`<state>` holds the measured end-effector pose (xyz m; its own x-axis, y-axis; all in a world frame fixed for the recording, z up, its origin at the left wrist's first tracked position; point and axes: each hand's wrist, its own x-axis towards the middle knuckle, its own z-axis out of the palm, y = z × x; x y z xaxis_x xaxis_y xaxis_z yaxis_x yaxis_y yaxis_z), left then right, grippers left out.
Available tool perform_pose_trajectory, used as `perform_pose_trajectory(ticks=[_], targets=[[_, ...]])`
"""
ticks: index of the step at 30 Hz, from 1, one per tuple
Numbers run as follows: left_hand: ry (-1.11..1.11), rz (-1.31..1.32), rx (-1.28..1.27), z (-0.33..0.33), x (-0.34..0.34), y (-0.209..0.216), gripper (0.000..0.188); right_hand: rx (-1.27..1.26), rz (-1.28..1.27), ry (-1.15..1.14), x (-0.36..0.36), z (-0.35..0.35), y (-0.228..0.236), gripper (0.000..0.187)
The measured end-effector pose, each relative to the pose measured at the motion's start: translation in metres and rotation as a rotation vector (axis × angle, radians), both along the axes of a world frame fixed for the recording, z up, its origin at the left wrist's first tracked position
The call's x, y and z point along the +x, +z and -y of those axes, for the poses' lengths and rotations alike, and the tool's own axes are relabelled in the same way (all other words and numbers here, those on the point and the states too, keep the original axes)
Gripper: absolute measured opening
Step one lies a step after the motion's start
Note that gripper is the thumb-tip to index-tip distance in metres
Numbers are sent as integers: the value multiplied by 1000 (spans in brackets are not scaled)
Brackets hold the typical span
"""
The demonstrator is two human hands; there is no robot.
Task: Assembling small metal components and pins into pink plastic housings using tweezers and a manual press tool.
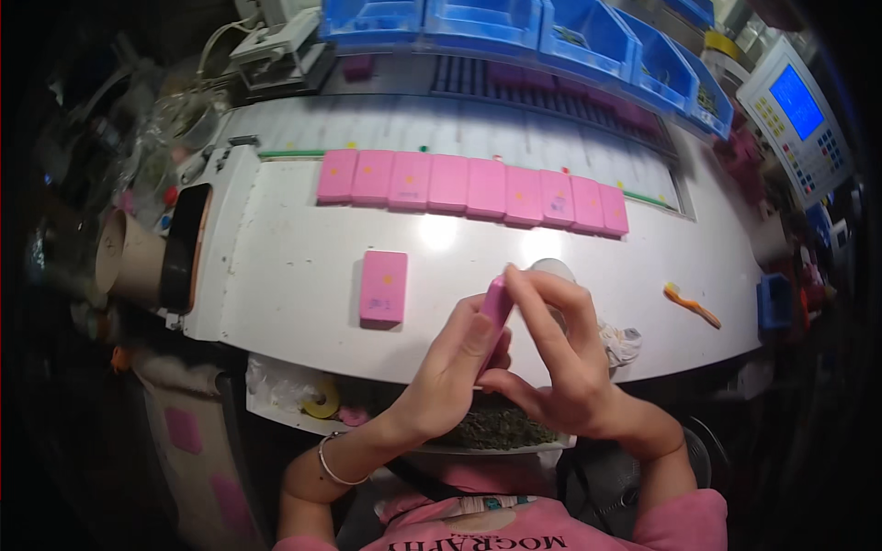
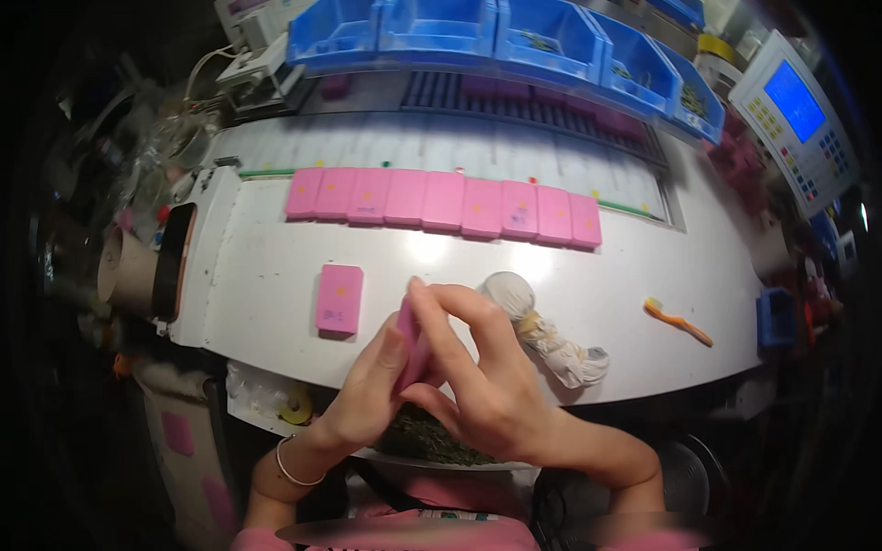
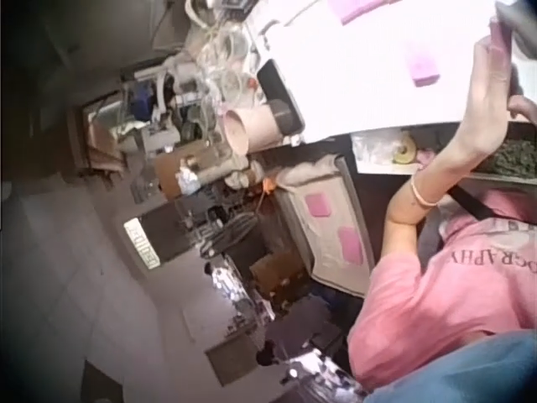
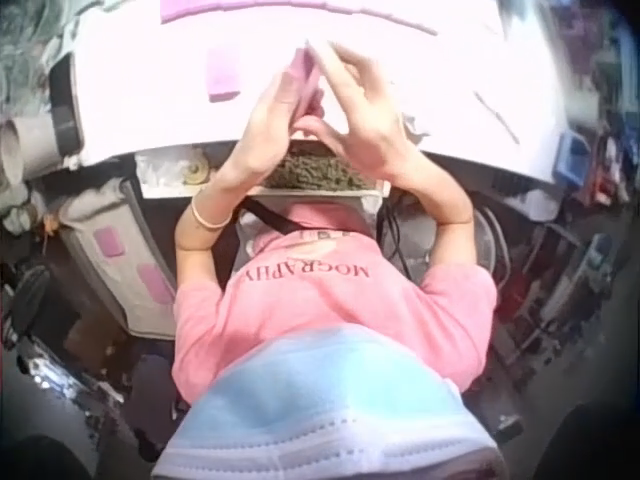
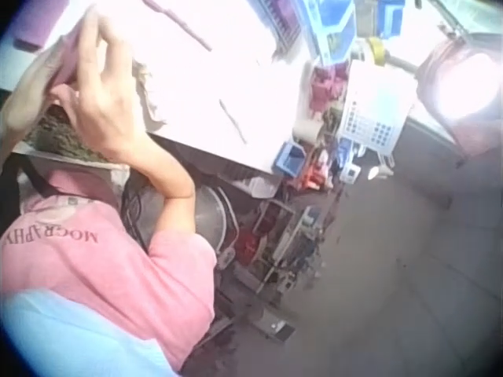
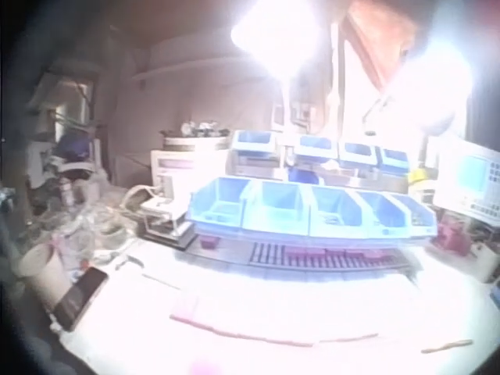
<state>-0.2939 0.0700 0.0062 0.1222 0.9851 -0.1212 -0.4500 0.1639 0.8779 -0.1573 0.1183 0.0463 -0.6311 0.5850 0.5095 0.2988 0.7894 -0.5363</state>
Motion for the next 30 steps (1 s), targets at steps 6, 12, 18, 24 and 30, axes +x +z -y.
perform_pose_trajectory(ticks=[6,12,18,24,30], targets=[[-132,-180,95,5,0,-4,59,59,-66,102,19,-18,-5,42],[-134,-169,85,6,1,-9,59,-6,-90,104,19,-19,-9,35],[-93,-220,101,2,3,-4,59,-59,-59,45,19,-18,-3,42],[-112,-215,118,1,5,-6,61,72,-62,83,22,-22,-4,40],[-141,-243,102,-1,2,-10,64,20,-94,95,22,-26,-5,31]])
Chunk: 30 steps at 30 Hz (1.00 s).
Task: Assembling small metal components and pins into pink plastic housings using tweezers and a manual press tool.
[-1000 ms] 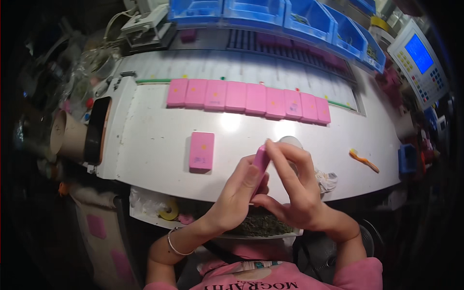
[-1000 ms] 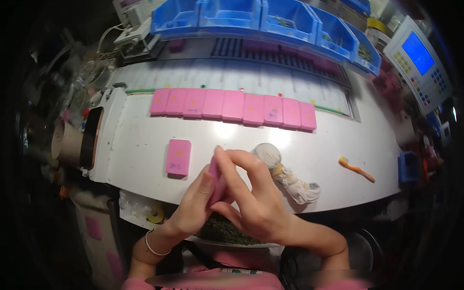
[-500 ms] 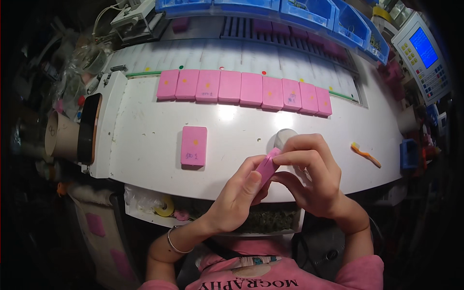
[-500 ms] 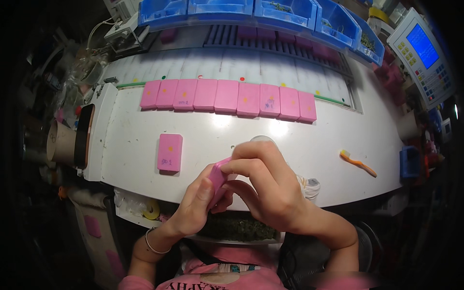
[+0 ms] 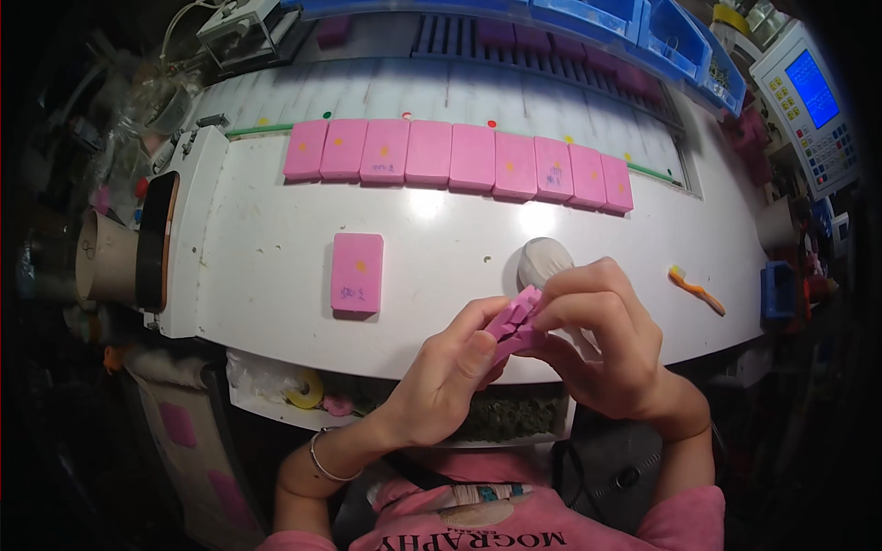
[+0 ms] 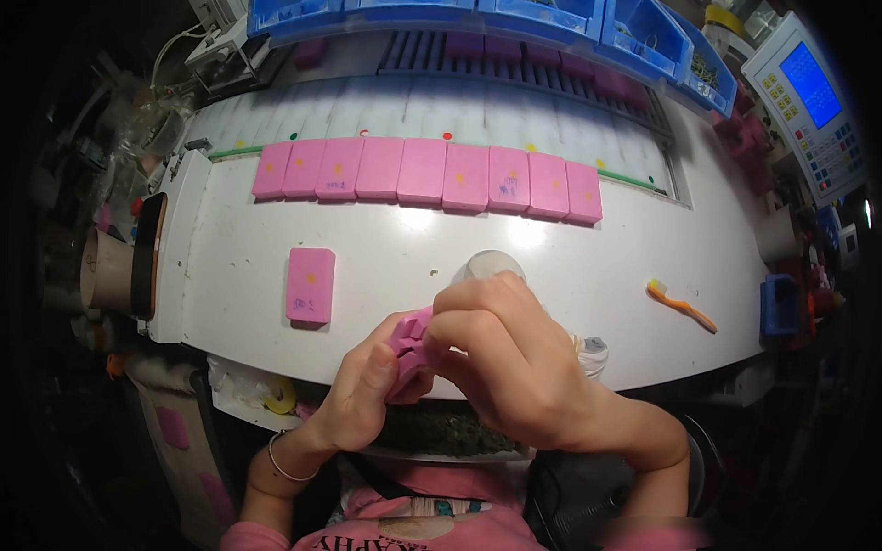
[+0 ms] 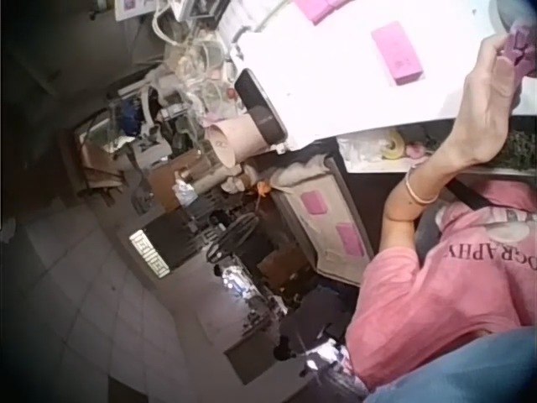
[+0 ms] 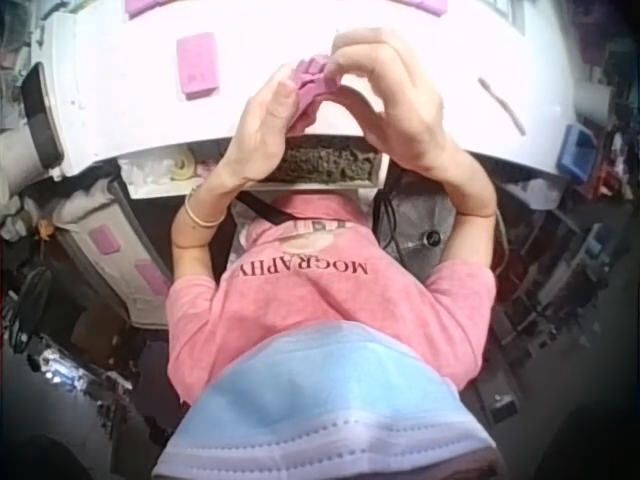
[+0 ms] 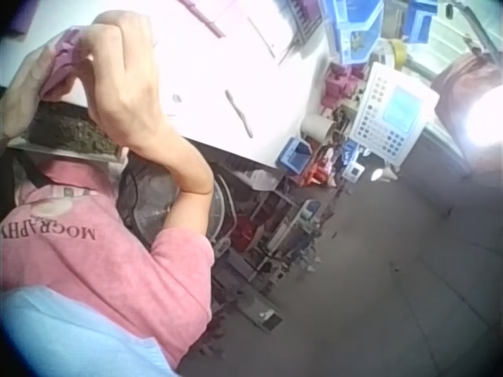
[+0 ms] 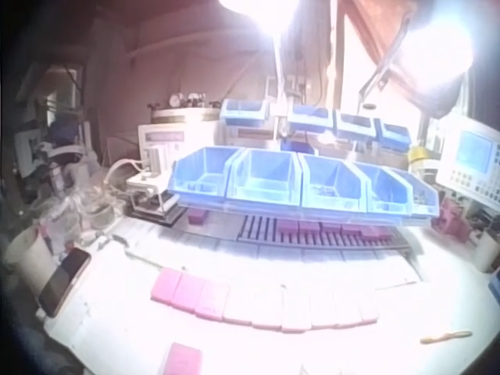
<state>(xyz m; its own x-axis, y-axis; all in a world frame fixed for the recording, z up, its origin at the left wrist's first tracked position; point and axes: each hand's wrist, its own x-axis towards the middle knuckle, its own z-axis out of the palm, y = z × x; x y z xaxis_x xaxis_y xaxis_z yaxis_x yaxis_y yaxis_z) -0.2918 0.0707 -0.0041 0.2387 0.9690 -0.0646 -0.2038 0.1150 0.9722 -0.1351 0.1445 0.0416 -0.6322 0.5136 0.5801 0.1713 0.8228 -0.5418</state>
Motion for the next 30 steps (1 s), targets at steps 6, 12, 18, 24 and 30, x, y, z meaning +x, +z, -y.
perform_pose_trajectory(ticks=[6,12,18,24,30], targets=[[28,168,-75,3,2,-1,56,281,-132,9,1,2,-18,30],[317,71,-33,-2,11,-14,64,434,-140,16,1,16,-23,30],[357,486,-383,-11,3,-4,69,402,85,146,-8,55,-26,18],[300,465,-475,-8,-5,-5,73,-221,171,106,-10,45,-1,28],[198,234,-334,-3,-2,7,70,-540,-41,-138,-30,11,-10,16]])
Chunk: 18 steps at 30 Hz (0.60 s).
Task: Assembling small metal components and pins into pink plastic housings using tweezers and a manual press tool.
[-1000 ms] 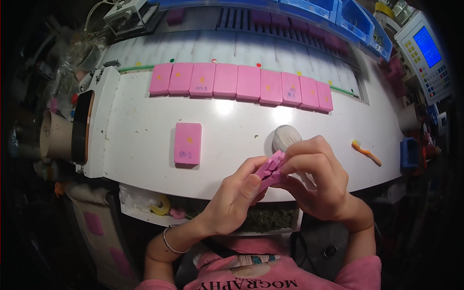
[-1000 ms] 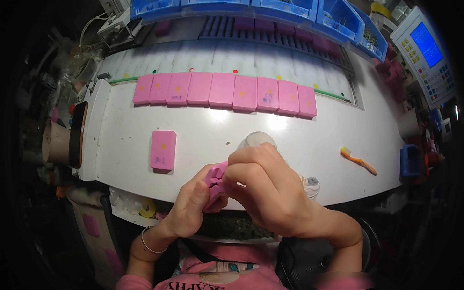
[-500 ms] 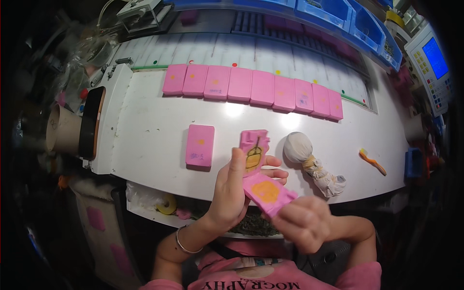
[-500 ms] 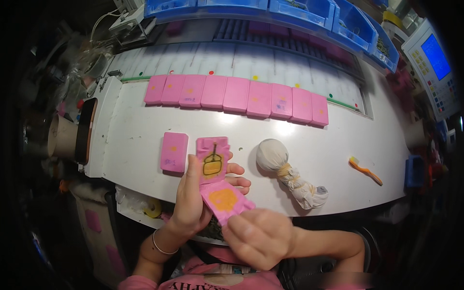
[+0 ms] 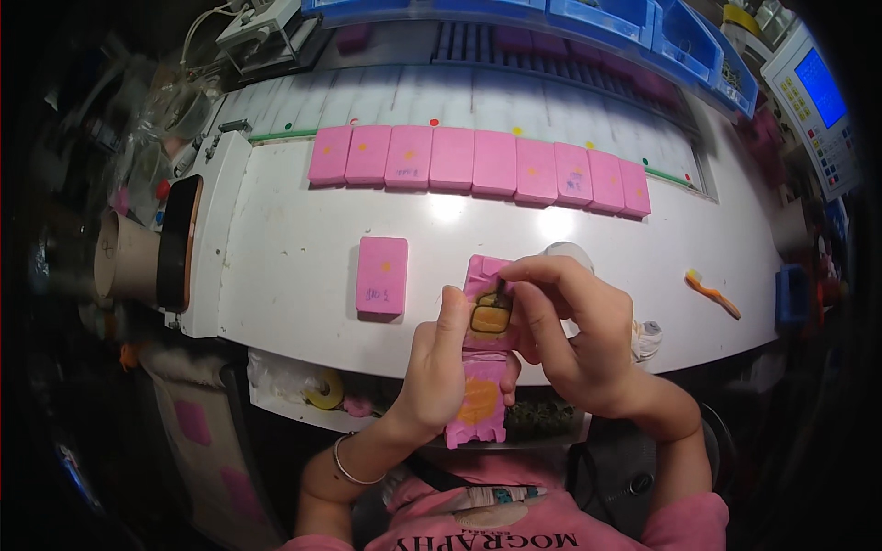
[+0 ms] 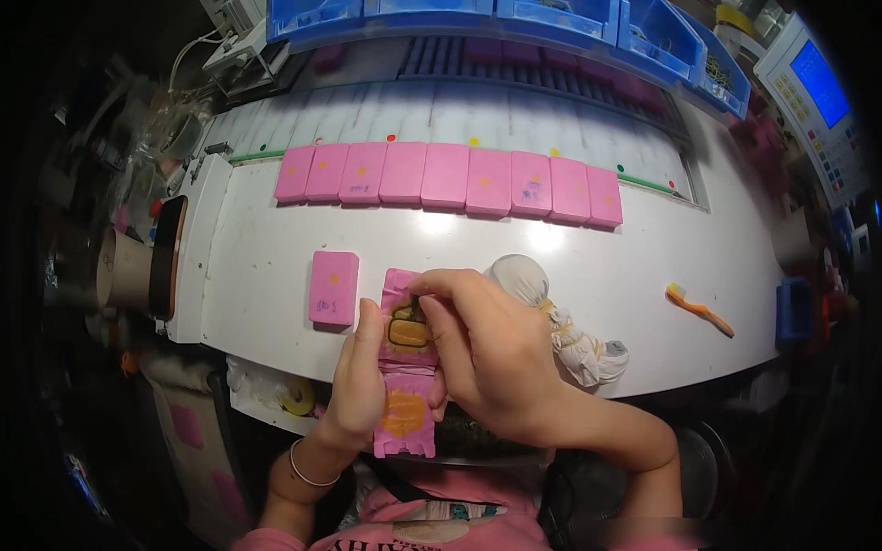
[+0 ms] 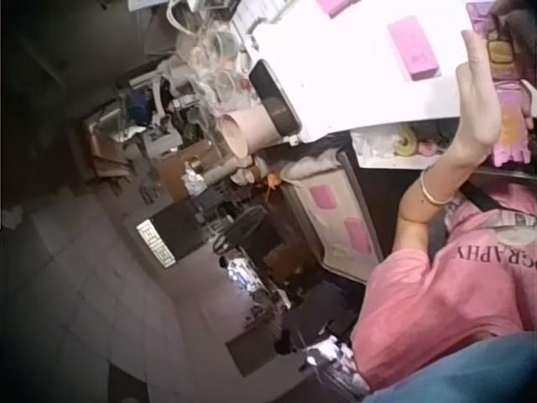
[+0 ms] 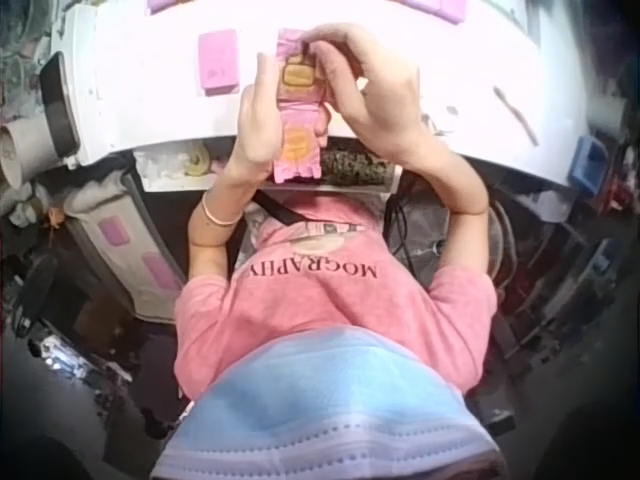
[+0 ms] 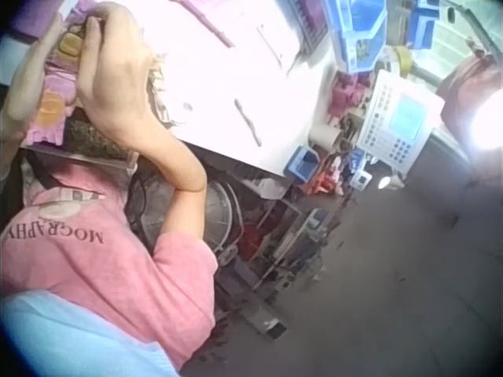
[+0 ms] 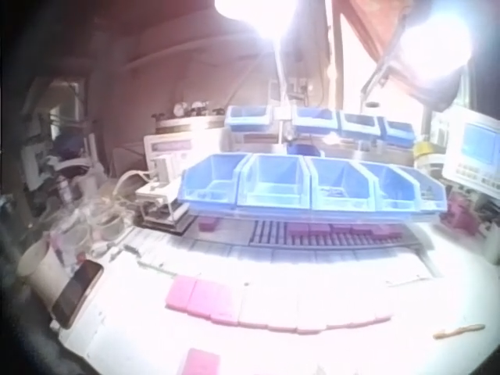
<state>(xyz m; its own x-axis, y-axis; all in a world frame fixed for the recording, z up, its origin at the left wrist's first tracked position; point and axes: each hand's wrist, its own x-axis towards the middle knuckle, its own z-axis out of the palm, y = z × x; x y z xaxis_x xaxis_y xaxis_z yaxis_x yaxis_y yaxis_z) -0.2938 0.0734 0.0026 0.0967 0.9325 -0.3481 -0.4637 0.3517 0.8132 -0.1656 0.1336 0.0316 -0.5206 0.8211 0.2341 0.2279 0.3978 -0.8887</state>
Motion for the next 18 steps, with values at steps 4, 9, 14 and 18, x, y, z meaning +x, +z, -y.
perform_pose_trajectory(ticks=[4,9,14,18], targets=[[9,-113,62,0,2,2,67,-40,-26,-93,0,1,-7,9],[-24,-147,78,-1,-3,0,65,-336,-39,-56,3,0,4,4],[-29,-186,74,-2,-4,3,67,-374,-50,18,6,-10,2,6],[-50,-213,62,-4,-4,3,69,-503,13,95,9,-14,10,9]])
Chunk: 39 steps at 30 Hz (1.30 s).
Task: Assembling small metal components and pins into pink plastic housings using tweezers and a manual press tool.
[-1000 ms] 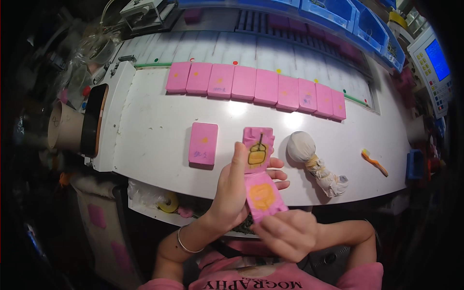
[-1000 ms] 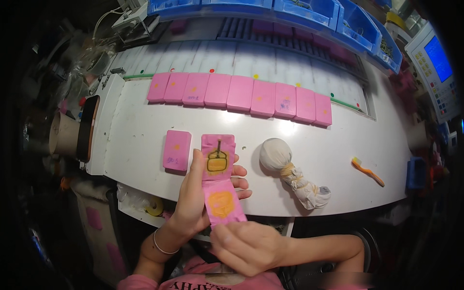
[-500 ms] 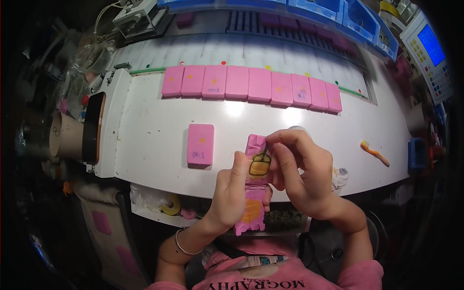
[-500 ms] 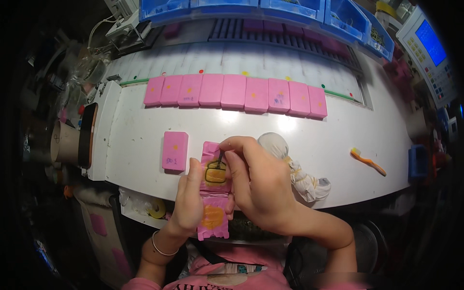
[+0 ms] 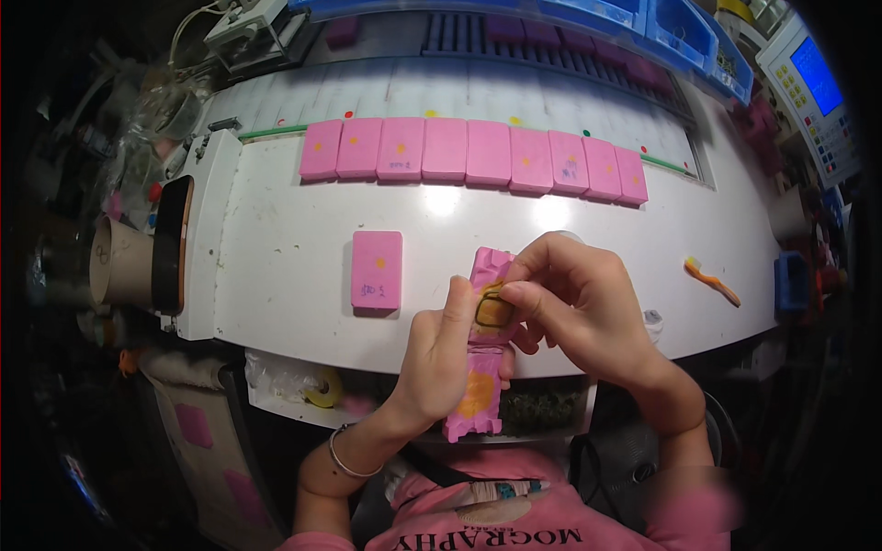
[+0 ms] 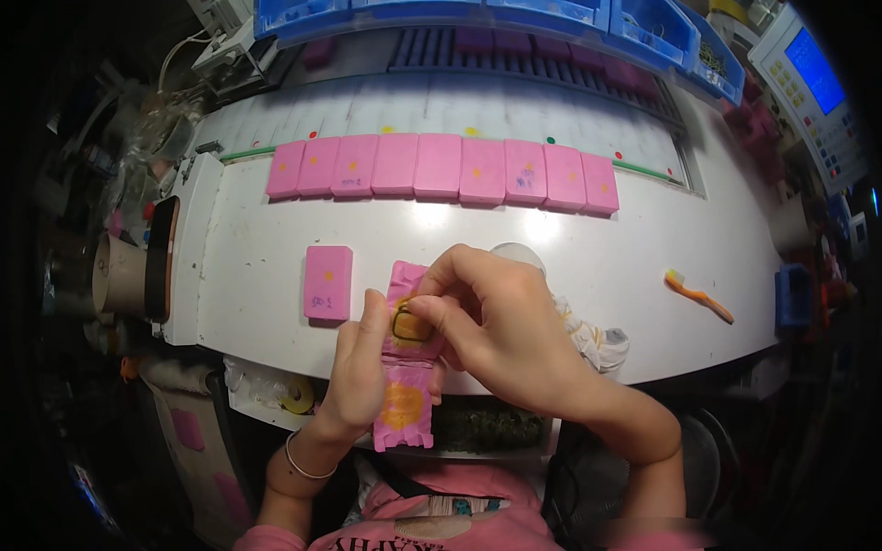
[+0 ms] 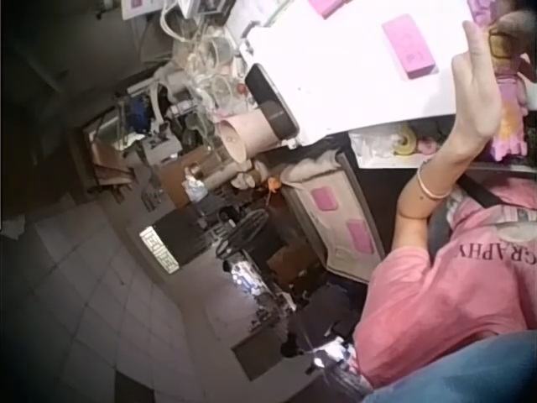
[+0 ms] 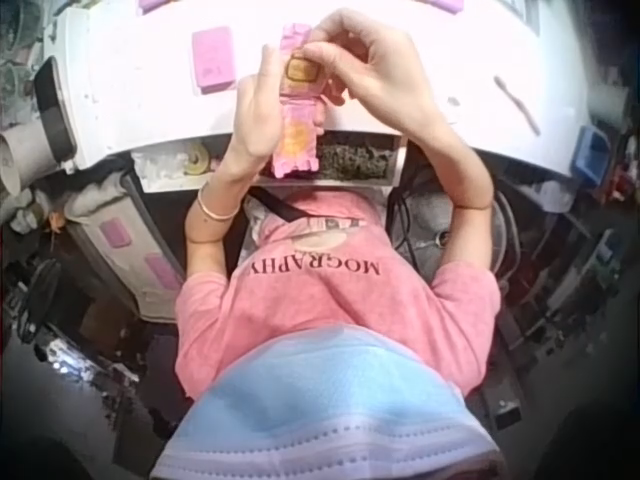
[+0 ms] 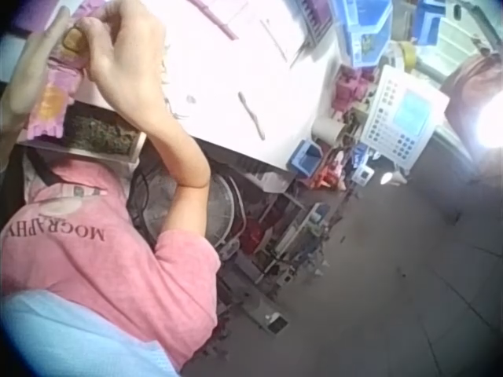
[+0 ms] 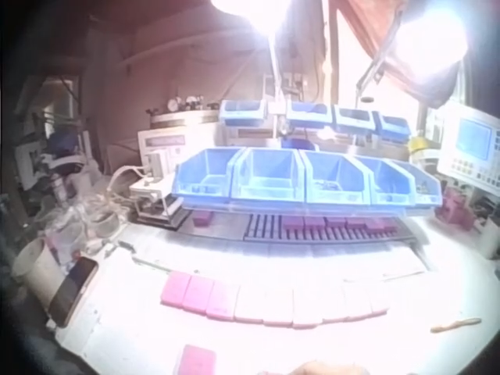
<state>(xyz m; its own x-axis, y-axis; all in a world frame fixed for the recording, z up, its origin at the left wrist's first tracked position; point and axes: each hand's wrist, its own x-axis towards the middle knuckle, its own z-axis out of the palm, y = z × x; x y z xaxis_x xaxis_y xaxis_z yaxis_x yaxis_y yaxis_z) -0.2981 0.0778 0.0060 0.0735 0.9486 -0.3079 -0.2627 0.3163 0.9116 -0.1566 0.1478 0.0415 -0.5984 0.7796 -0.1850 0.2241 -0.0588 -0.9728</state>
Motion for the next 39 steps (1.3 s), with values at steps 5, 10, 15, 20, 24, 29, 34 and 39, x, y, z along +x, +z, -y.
perform_pose_trajectory(ticks=[5,10,15,20,24,29,34,39], targets=[[15,129,44,-3,-5,0,66,89,-56,18,-2,-3,3,8],[18,253,19,-3,-4,1,64,323,-54,-251,-3,-1,-17,13],[-62,187,339,-6,1,3,100,-354,-346,-101,-11,4,-20,42],[-185,133,427,-15,-9,-5,102,-738,-465,-188,-29,10,-39,46],[-17,77,325,-17,-10,-10,88,-118,-269,-292,-35,10,-34,37],[72,183,270,-21,-11,-11,67,498,-318,-306,-11,24,-55,18],[110,146,225,-21,-10,-15,61,584,-273,-308,-13,21,-54,16],[57,147,187,-21,-12,-16,57,757,-197,-260,-9,16,-46,19]])
